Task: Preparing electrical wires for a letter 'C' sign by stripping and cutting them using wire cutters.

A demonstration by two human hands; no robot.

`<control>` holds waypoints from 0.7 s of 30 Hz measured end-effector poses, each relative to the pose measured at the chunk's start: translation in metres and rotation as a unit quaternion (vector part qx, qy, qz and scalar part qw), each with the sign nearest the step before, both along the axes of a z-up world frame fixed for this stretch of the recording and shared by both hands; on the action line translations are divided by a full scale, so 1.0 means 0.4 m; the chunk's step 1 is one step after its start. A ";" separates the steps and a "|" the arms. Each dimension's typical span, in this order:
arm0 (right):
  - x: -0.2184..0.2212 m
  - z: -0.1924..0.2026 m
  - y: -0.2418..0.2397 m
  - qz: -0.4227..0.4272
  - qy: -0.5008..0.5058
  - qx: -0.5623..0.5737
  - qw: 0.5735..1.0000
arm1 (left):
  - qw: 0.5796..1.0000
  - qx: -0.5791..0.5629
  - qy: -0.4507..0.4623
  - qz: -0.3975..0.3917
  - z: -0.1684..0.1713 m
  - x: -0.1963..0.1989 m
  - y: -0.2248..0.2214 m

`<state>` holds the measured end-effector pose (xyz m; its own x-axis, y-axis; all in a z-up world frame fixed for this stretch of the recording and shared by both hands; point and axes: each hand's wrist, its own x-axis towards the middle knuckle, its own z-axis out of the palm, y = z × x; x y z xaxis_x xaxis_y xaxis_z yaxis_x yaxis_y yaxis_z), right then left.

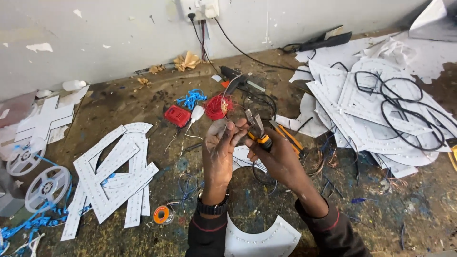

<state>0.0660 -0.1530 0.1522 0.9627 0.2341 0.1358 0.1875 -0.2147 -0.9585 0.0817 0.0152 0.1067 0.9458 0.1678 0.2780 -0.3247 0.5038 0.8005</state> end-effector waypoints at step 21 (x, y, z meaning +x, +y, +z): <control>0.016 -0.026 -0.014 0.033 -0.033 0.044 0.998 | 0.998 0.006 -0.008 0.069 0.064 -0.041 -0.026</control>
